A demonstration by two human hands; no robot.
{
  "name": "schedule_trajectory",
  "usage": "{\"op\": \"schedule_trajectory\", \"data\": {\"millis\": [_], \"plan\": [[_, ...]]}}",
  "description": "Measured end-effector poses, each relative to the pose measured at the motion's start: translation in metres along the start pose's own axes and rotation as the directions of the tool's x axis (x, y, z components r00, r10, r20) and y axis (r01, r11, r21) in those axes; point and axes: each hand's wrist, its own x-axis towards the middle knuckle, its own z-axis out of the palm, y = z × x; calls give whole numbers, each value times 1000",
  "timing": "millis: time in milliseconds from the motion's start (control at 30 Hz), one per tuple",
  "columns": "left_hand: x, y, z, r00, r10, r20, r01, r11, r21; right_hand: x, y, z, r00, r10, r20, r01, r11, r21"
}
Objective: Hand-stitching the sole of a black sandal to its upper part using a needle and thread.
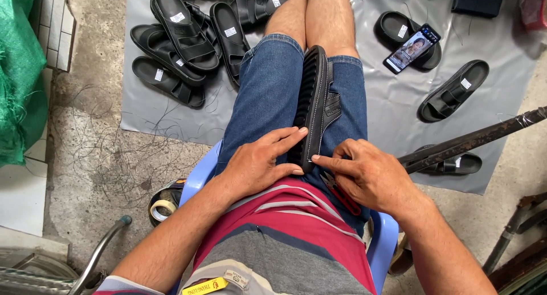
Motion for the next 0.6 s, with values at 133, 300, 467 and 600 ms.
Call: {"op": "schedule_trajectory", "data": {"millis": [133, 300, 467, 600], "plan": [[-1, -1, 1, 1000, 3, -4, -3, 1000, -10, -1, -1, 1, 1000, 4, -7, -4, 1000, -14], [1, -1, 2, 999, -39, 22, 39, 999, 14, -2, -2, 2, 999, 29, -31, -29, 999, -24], [4, -2, 17, 997, -74, 11, 72, 990, 118, -11, -2, 9, 995, 59, -82, -69, 990, -125], [6, -2, 26, 996, -84, -11, 85, 985, 149, -15, 12, 24, 987, 66, -146, -79, 993, -84]]}}
